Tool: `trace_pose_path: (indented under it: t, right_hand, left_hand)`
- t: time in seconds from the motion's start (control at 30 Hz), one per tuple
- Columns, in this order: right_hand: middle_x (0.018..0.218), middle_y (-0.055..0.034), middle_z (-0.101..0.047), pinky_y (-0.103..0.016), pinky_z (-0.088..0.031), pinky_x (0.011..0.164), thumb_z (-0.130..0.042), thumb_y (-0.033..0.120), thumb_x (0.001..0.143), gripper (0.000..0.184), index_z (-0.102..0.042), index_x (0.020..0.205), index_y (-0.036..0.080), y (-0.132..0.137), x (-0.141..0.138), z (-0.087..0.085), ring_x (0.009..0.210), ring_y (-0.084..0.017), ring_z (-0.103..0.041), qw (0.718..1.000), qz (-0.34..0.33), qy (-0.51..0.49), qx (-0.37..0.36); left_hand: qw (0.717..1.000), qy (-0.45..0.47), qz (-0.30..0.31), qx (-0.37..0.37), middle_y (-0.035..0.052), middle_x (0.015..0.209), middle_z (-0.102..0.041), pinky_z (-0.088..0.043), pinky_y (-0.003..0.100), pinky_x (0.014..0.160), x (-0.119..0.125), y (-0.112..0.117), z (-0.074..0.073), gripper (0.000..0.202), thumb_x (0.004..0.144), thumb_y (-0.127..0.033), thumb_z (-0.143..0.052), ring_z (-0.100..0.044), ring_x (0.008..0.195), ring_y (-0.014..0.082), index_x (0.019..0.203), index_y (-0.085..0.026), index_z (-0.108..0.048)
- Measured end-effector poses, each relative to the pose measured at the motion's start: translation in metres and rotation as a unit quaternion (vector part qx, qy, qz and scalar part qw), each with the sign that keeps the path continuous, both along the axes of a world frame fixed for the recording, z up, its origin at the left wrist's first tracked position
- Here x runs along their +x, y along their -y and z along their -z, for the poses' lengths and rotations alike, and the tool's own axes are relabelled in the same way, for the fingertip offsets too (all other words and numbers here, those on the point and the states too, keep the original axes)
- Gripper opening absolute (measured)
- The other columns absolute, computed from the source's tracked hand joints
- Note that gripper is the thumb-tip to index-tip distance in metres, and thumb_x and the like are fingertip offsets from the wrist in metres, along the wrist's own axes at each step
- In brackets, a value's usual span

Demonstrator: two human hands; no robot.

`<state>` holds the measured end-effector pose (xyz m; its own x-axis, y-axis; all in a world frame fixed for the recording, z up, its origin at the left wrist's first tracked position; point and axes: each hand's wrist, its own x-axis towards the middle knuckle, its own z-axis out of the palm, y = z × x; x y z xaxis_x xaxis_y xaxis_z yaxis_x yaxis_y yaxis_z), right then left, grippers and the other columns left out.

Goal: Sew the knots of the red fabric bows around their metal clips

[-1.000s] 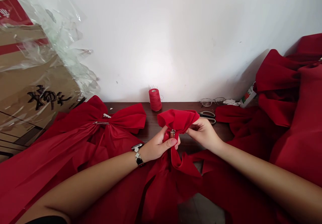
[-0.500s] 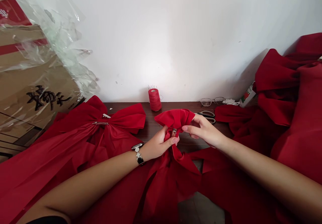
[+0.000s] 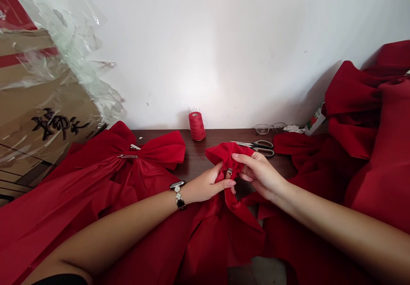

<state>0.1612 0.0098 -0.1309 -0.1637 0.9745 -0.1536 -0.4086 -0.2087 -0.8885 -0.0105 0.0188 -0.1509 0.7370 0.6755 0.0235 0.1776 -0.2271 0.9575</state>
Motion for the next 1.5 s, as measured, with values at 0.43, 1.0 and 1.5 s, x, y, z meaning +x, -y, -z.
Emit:
trace_pose_path:
  t: [0.43,1.0,1.5]
  right_hand:
    - [0.062,0.0005,-0.059,-0.018,-0.030,0.041,-0.077,0.031,0.068,0.024,-0.062,0.071,0.012,-0.015,0.019,-0.005,0.049,-0.005,-0.041,0.960,-0.230,0.124,0.100]
    - [0.062,0.0004,-0.061,-0.021,-0.040,0.050,-0.078,0.026,0.062,0.021,-0.064,0.069,0.011,-0.004,0.009,-0.006,0.055,-0.009,-0.050,0.971,-0.143,0.165,0.095]
    - [0.078,-0.0018,-0.070,-0.024,-0.046,0.066,-0.082,0.042,0.065,0.034,-0.070,0.082,0.016,-0.008,0.012,-0.002,0.070,-0.012,-0.061,0.988,-0.139,0.070,0.007]
  left_hand:
    - [0.999,-0.032,-0.006,0.004,0.0018,0.074,-0.061,-0.048,0.030,0.077,-0.003,0.003,0.001,0.041,0.090,-0.056,-0.045,-0.055,0.070,0.0144,0.078,-0.017,-0.052]
    - [0.984,-0.108,-0.035,0.135,0.0087,0.114,-0.066,-0.045,0.033,0.094,0.002,0.011,-0.007,0.028,0.090,-0.037,-0.051,-0.061,0.105,0.0246,0.111,-0.018,-0.054]
    - [0.990,-0.094,-0.100,0.013,0.0032,0.093,-0.065,-0.048,0.033,0.085,0.001,0.013,-0.009,0.028,0.089,-0.044,-0.051,-0.061,0.090,0.0209,0.098,-0.017,-0.053]
